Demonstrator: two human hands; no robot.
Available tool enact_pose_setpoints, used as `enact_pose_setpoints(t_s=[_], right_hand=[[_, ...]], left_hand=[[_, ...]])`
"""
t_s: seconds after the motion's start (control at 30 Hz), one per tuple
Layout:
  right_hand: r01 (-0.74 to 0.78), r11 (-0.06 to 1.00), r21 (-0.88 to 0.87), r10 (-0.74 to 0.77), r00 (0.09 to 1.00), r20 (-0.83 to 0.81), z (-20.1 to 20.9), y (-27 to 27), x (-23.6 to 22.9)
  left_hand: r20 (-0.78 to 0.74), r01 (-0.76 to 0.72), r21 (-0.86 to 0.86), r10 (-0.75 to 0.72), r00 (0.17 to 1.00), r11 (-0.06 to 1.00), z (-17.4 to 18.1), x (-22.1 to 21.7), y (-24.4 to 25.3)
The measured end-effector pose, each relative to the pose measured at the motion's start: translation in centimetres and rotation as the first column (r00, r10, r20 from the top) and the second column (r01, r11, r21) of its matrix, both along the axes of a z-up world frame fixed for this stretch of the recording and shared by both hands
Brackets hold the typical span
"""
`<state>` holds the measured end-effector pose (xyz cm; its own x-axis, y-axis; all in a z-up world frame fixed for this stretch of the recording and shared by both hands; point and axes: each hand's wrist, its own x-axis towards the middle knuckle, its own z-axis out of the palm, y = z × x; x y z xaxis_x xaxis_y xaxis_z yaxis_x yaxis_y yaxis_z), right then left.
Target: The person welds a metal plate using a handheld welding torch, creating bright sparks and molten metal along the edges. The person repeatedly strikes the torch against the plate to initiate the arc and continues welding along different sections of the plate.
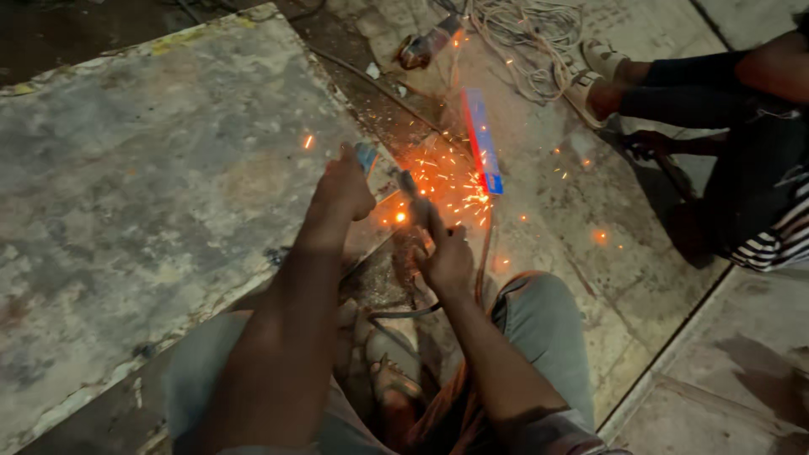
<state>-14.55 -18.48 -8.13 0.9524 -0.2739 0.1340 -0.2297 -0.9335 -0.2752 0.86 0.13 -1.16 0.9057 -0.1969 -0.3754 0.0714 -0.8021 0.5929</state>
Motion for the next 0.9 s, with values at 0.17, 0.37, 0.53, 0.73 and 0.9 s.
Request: enact_pose_setpoints(t_s=[0.17,0.37,0.53,0.73,0.9], right_hand=[[-0.002,1.000,0.007,0.003,0.999,-0.054,-0.9,0.3,0.1],[-0.010,0.991,0.137,0.007,1.000,0.018,-2.2,-0.1,0.4],[-0.011,0.968,0.251,-0.003,0.998,0.055,-2.5,-0.5,0.5],[0.080,0.943,0.322,-0.062,0.996,-0.067,-2.3,-0.3,0.5],[0.022,0.991,0.129,-0.004,0.990,-0.138,-1.9,-1.3,0.1]], left_hand=[[-0.018,-0.023,-0.013,0.023,1.000,1.000,0.2,0.2,-0.1],[-0.024,-0.040,-0.053,0.038,0.999,0.998,1.0,-0.3,0.0],[-0.047,-0.038,-0.048,0.035,0.998,0.998,1.4,-0.5,0.0],[-0.023,-0.035,-0.036,0.034,0.999,0.999,1.0,-0.2,0.2],[0.105,0.006,-0.126,0.007,0.994,0.992,1.6,-0.6,-1.1]])
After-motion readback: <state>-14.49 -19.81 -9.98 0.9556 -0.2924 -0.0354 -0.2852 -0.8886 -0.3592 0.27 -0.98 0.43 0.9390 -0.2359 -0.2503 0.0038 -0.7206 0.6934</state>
